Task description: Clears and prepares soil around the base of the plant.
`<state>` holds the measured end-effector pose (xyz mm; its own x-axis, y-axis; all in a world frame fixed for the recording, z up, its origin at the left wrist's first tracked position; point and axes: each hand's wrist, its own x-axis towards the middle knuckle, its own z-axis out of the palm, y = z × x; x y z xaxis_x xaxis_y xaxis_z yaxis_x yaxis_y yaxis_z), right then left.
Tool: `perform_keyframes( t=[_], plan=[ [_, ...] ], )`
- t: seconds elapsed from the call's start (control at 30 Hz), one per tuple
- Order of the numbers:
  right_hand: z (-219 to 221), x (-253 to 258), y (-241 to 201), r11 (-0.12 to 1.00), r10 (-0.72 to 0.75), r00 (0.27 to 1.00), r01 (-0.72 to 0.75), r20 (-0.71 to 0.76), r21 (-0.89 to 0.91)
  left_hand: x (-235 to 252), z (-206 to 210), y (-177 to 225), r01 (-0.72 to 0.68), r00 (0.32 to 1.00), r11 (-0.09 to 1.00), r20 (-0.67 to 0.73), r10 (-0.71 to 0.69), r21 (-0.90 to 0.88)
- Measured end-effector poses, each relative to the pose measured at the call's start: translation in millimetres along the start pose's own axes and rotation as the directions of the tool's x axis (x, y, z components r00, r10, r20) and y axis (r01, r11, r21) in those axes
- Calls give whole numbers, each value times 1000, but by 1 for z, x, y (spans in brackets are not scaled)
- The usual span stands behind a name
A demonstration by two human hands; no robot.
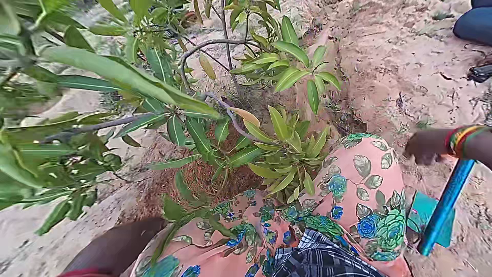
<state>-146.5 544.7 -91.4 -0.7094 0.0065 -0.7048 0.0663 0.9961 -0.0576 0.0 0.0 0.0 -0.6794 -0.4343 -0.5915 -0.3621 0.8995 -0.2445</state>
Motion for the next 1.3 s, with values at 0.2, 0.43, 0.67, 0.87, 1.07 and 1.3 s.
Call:
perform_keyframes(
  t=[0.2,0.43,0.67,0.87,1.07,1.3],
  plan=[
    [-44,190,-43,914,-405,898,389,-171,-119,85,-39,70,-842,291,488,-568,770,229],
    [-13,283,-160,772,-470,856,518,217,-368,181,-119,120,-777,264,479,-479,837,409],
    [-34,326,-245,738,-461,857,514,229,-437,248,-81,92,-829,127,400,-565,815,391],
    [-34,420,-361,609,-793,540,717,-280,-339,254,-72,97,-924,81,297,-636,767,242],
    [-82,412,-514,596,-788,480,750,-385,-286,264,-61,99,-951,105,275,-692,714,139],
    [-104,417,-542,879,-475,795,449,-377,-160,269,-54,99,-974,60,199,-729,682,106]
  ],
)
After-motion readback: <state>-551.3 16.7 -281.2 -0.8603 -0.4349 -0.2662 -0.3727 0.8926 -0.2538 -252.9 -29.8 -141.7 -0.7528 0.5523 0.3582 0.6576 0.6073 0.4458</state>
